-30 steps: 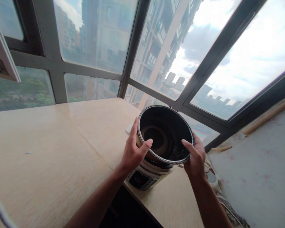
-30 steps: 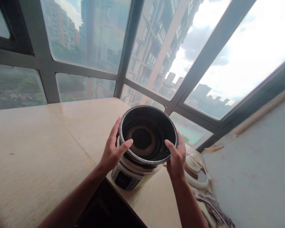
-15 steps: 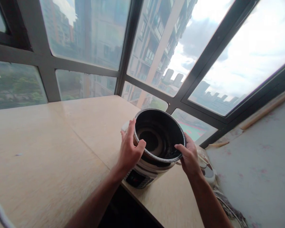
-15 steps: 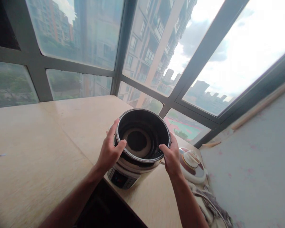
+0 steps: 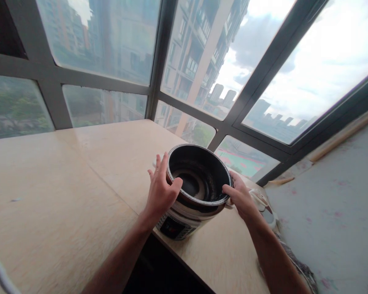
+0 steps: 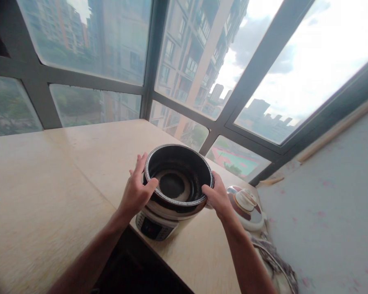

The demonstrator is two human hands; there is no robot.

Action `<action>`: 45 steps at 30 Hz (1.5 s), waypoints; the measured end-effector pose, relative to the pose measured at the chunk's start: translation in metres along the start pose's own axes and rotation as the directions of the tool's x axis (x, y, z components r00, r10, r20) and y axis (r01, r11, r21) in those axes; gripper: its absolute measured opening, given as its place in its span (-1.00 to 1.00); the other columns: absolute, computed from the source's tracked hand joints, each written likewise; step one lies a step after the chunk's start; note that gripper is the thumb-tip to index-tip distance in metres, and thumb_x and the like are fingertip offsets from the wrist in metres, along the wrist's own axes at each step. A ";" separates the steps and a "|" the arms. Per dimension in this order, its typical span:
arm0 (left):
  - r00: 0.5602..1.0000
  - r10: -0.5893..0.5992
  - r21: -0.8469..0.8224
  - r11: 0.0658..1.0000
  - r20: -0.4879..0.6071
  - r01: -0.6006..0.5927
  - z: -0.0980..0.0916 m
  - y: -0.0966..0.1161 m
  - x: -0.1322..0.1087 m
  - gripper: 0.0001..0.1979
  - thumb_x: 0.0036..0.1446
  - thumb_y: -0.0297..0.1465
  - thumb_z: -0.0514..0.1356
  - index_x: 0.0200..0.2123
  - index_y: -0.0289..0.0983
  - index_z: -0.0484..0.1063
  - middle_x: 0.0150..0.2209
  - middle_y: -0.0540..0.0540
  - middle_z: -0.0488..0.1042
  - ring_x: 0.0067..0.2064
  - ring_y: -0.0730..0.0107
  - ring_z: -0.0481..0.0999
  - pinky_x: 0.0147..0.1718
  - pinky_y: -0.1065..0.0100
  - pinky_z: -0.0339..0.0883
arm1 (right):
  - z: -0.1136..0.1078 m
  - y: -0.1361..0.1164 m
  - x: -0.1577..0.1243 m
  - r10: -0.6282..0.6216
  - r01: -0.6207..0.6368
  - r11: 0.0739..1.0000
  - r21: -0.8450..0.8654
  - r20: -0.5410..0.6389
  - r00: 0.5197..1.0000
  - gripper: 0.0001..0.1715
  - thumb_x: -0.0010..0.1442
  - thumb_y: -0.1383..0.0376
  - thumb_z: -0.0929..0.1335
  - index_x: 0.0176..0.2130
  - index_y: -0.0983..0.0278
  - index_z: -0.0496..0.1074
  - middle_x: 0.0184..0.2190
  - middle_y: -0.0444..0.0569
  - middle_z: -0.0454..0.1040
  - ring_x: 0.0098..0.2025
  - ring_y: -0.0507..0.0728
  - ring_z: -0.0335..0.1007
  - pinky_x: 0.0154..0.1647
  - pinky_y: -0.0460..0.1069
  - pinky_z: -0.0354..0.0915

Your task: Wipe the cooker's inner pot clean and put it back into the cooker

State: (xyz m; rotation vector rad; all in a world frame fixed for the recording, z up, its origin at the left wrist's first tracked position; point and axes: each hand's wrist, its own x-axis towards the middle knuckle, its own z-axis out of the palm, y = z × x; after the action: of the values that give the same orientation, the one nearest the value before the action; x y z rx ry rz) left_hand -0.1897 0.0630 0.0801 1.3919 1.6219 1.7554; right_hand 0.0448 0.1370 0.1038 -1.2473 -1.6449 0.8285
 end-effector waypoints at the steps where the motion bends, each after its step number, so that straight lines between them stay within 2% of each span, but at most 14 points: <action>1: 1.000 -0.007 0.014 1.000 -0.001 0.007 0.001 -0.002 0.000 -0.16 0.04 -0.46 0.17 0.43 -0.17 0.10 0.45 -0.23 0.11 0.50 -0.04 -0.18 0.38 -0.29 -0.44 | 0.000 0.001 0.000 0.033 -0.033 0.999 -0.011 0.023 0.999 -0.52 -0.15 0.30 0.37 -0.14 0.31 0.43 -0.43 -0.13 0.43 -0.39 0.11 0.35 -0.43 -0.03 0.32; 4: 0.999 -0.037 0.070 0.997 0.020 0.035 0.001 -0.007 0.000 -0.18 0.05 -0.46 0.15 0.42 -0.22 0.12 0.44 -0.27 0.13 0.51 -0.08 -0.20 0.37 -0.33 -0.37 | 0.001 0.001 0.001 0.104 -0.100 0.994 -0.050 0.073 0.992 -0.53 -0.14 0.28 0.37 -0.15 0.30 0.40 -0.44 -0.15 0.42 -0.41 0.10 0.34 -0.45 -0.04 0.30; 9: 0.996 -0.075 0.115 0.991 0.057 0.068 0.000 -0.012 0.001 -0.19 0.05 -0.46 0.14 0.41 -0.26 0.15 0.43 -0.28 0.14 0.51 -0.12 -0.25 0.35 -0.37 -0.35 | 0.000 -0.004 0.005 0.150 -0.131 0.975 -0.177 0.101 0.983 -0.62 -0.16 0.29 0.37 -0.24 0.27 0.39 -0.47 -0.15 0.45 -0.41 0.10 0.35 -0.43 -0.03 0.29; 16: 0.997 -0.053 0.069 0.996 0.050 0.049 0.002 -0.017 0.000 -0.24 0.05 -0.45 0.16 0.38 -0.20 0.24 0.43 -0.22 0.16 0.51 -0.11 -0.27 0.37 -0.33 -0.31 | -0.001 -0.012 0.009 0.133 -0.097 0.957 -0.275 0.116 0.984 -0.71 -0.18 0.35 0.36 -0.32 0.26 0.41 -0.49 -0.15 0.48 -0.39 0.12 0.39 -0.36 -0.01 0.30; 22: 0.999 -0.034 0.090 0.996 0.039 0.030 0.004 -0.021 -0.002 -0.28 0.08 -0.44 0.13 0.36 -0.23 0.27 0.44 -0.24 0.13 0.51 -0.09 -0.25 0.39 -0.28 -0.30 | 0.000 -0.014 0.009 0.155 -0.104 0.920 -0.377 0.107 0.982 -0.75 -0.16 0.36 0.36 -0.34 0.24 0.38 -0.47 -0.14 0.47 -0.36 0.14 0.39 -0.33 0.01 0.28; 25: 0.997 -0.016 0.115 0.993 0.070 0.007 0.004 -0.024 -0.001 -0.32 0.10 -0.44 0.12 0.34 -0.23 0.31 0.45 -0.25 0.11 0.51 -0.08 -0.23 0.39 -0.28 -0.25 | 0.000 -0.013 0.010 0.150 -0.095 0.909 -0.407 0.103 0.983 -0.77 -0.14 0.35 0.36 -0.35 0.23 0.36 -0.46 -0.14 0.46 -0.36 0.14 0.37 -0.33 0.01 0.27; 31: 0.995 0.014 0.193 0.981 0.098 -0.033 0.001 -0.026 -0.002 -0.31 0.12 -0.43 0.09 0.36 -0.32 0.28 0.45 -0.28 0.07 0.51 -0.02 -0.20 0.42 -0.17 -0.19 | -0.001 -0.005 0.009 0.082 -0.013 0.895 -0.445 0.135 0.987 -0.78 -0.09 0.35 0.34 -0.33 0.22 0.33 -0.42 -0.11 0.43 -0.36 0.12 0.33 -0.36 -0.01 0.23; 36: 0.995 0.066 0.210 0.974 0.073 -0.080 0.002 -0.026 -0.002 -0.45 0.11 -0.41 0.11 0.18 -0.23 0.49 0.45 -0.16 0.12 0.49 -0.03 -0.04 0.43 -0.14 -0.15 | 0.000 -0.006 0.004 0.032 0.026 0.872 -0.490 0.110 0.993 -0.79 -0.05 0.34 0.33 -0.32 0.19 0.27 -0.37 -0.07 0.43 -0.33 0.15 0.32 -0.29 0.03 0.24; 41: 0.995 0.084 0.211 0.973 0.057 -0.094 0.002 -0.026 -0.002 -0.46 0.09 -0.40 0.11 0.16 -0.25 0.51 0.43 -0.15 0.16 0.48 0.02 0.02 0.45 -0.01 -0.13 | 0.002 -0.013 -0.001 0.089 -0.016 0.857 -0.515 0.117 0.989 -0.73 -0.04 0.33 0.31 -0.25 0.19 0.25 -0.30 -0.02 0.45 -0.27 0.19 0.37 -0.18 0.08 0.30; 45: 0.996 0.080 0.203 0.975 0.050 -0.089 0.001 -0.026 -0.002 -0.45 0.08 -0.41 0.11 0.17 -0.21 0.50 0.43 -0.10 0.17 0.48 0.04 0.02 0.45 0.02 -0.14 | 0.003 -0.008 0.000 0.007 0.057 0.885 -0.462 0.135 0.991 -0.58 -0.06 0.34 0.30 -0.12 0.25 0.36 -0.19 0.05 0.48 -0.15 0.25 0.40 -0.01 0.15 0.34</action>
State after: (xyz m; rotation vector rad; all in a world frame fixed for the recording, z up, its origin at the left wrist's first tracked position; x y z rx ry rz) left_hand -0.1965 0.0686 0.0556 1.6010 1.7876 1.6296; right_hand 0.0391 0.1353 0.1093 -1.5161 -2.0447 0.5195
